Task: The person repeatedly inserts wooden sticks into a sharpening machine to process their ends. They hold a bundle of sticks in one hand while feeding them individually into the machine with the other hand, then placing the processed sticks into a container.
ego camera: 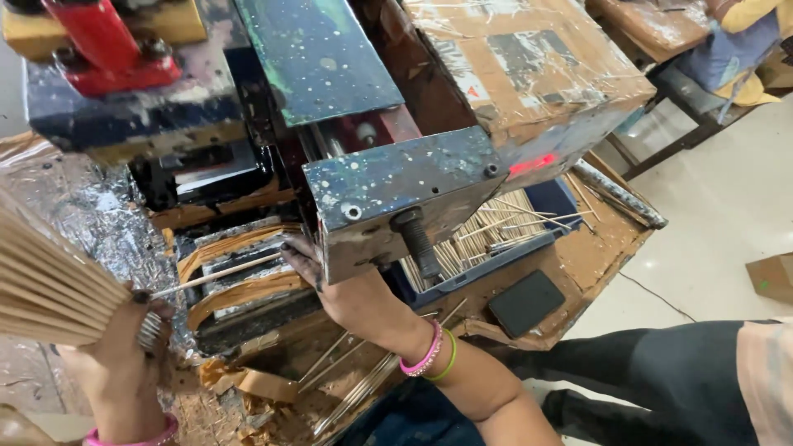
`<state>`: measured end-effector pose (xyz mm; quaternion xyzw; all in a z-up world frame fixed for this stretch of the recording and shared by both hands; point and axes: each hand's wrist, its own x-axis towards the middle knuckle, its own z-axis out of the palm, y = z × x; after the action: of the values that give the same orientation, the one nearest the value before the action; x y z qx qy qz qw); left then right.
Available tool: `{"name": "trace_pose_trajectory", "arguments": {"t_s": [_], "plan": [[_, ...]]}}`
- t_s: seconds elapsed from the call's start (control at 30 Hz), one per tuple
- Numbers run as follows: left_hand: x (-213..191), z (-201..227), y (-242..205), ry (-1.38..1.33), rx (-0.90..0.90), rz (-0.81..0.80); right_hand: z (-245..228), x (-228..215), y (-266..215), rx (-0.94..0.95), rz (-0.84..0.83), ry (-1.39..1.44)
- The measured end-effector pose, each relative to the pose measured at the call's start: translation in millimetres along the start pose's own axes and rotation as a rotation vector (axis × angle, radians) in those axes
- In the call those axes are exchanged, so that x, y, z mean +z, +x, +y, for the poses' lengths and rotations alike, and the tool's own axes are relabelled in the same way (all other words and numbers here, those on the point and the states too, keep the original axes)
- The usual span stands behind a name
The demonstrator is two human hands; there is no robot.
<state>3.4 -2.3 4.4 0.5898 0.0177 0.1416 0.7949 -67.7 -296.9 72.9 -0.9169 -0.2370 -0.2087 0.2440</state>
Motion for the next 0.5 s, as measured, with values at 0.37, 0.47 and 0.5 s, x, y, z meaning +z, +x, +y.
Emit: {"name": "trace_pose_trajectory", "arguments": {"t_s": [0.37,0.47,0.5], "plan": [[5,30,-6,-0.125,0.027,-0.031,-9,3,11,0.028,0.001,-0.026],[-1,23,-9,-0.208,0.107,-0.125,-9,0,12,-0.153,0.189,-0.332],[0,25,-11,-0.173,0.108,-0.106,-7,0,11,-0.097,0.107,-0.340]]}}
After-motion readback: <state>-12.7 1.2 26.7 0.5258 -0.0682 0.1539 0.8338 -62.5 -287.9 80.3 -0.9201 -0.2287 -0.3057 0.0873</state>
